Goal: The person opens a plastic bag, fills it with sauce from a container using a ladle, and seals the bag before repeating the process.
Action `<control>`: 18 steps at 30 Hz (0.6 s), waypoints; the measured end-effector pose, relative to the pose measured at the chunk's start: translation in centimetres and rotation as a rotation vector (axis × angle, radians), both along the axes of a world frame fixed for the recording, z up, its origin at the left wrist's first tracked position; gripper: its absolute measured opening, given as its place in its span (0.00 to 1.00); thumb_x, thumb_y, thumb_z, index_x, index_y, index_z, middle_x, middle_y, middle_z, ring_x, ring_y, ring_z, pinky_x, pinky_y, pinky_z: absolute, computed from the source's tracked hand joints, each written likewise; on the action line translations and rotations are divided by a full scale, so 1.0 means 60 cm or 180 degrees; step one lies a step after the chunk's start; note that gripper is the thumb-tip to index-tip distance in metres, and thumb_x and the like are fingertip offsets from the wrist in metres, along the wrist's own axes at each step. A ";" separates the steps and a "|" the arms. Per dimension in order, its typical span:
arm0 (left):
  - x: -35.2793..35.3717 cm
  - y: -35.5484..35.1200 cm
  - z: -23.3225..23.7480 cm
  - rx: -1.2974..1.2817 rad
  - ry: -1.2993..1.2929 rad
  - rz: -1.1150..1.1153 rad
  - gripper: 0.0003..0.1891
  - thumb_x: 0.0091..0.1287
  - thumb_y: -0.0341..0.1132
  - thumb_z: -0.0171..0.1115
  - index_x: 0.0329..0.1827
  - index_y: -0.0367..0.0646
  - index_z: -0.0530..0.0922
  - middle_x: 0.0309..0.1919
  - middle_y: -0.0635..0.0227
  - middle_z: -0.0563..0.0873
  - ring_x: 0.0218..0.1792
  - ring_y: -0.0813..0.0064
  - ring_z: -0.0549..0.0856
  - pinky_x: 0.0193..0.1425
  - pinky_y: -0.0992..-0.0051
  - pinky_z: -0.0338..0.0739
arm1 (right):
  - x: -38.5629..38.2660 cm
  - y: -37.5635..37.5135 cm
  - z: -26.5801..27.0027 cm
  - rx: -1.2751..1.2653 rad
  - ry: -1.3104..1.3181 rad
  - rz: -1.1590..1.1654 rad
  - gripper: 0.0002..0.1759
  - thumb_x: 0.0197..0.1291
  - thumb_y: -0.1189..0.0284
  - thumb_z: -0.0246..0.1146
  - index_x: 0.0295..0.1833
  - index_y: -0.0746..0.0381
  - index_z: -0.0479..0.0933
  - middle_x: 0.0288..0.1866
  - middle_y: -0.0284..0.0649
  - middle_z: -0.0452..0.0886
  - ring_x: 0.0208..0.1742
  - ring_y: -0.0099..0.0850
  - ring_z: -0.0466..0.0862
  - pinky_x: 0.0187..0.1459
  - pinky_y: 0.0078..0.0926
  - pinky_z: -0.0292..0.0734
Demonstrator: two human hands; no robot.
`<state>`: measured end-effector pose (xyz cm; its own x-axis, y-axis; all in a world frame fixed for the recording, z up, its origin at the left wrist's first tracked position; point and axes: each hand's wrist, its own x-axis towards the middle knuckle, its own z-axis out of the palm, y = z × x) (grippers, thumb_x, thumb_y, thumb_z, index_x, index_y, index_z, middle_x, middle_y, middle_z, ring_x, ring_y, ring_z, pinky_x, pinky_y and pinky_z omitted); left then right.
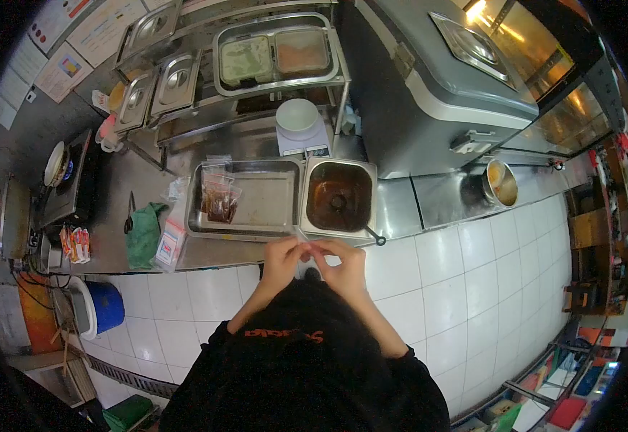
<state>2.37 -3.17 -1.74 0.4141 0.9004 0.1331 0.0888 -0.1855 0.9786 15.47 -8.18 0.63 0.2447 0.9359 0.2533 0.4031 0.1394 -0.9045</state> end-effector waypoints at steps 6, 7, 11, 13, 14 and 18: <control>0.016 -0.008 0.010 0.0741 0.0466 0.0004 0.05 0.57 0.27 0.55 0.25 0.35 0.73 0.19 0.58 0.74 0.23 0.59 0.77 0.26 0.70 0.69 | 0.003 -0.004 -0.024 -0.0171 0.0062 -0.0326 0.06 0.45 0.80 0.64 0.32 0.67 0.79 0.26 0.42 0.81 0.28 0.29 0.83 0.31 0.20 0.75; 0.014 -0.009 0.010 0.0743 0.0463 0.0002 0.05 0.57 0.27 0.55 0.25 0.35 0.73 0.19 0.58 0.74 0.23 0.59 0.77 0.26 0.70 0.69 | 0.003 -0.004 -0.024 -0.0122 -0.0125 -0.0429 0.06 0.43 0.80 0.64 0.32 0.67 0.79 0.25 0.41 0.80 0.25 0.30 0.82 0.30 0.20 0.74; 0.007 -0.017 0.014 0.0943 0.0754 -0.0040 0.04 0.53 0.27 0.57 0.25 0.35 0.74 0.18 0.57 0.74 0.19 0.60 0.76 0.23 0.71 0.68 | 0.025 0.003 -0.034 0.0283 -0.0969 -0.0988 0.08 0.40 0.82 0.62 0.31 0.65 0.78 0.28 0.41 0.78 0.26 0.33 0.78 0.29 0.22 0.73; 0.003 -0.017 0.022 0.0976 0.0879 0.0012 0.04 0.51 0.28 0.58 0.23 0.36 0.74 0.17 0.57 0.75 0.19 0.58 0.77 0.24 0.70 0.69 | 0.021 0.002 -0.036 0.0647 -0.1141 -0.0713 0.11 0.38 0.83 0.60 0.32 0.62 0.78 0.38 0.43 0.76 0.38 0.39 0.76 0.39 0.28 0.72; -0.004 -0.010 0.029 0.0847 0.1180 -0.0030 0.06 0.50 0.30 0.58 0.21 0.36 0.75 0.16 0.57 0.76 0.20 0.58 0.78 0.24 0.69 0.69 | 0.020 0.002 -0.031 0.0645 -0.1142 -0.0713 0.11 0.38 0.83 0.60 0.32 0.62 0.78 0.38 0.43 0.76 0.38 0.39 0.76 0.39 0.28 0.72; -0.023 0.022 0.036 0.0432 0.1449 -0.0180 0.10 0.47 0.35 0.58 0.12 0.40 0.74 0.13 0.58 0.76 0.22 0.54 0.78 0.27 0.62 0.71 | 0.016 -0.005 0.007 0.0736 -0.1761 0.0588 0.09 0.38 0.79 0.62 0.31 0.60 0.79 0.50 0.46 0.70 0.53 0.46 0.68 0.53 0.38 0.62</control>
<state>0.98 -1.87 0.45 0.5055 0.8618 0.0416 0.4889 -0.3258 0.8092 16.40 -8.49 1.05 -0.1411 0.8560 0.4973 0.7535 0.4187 -0.5069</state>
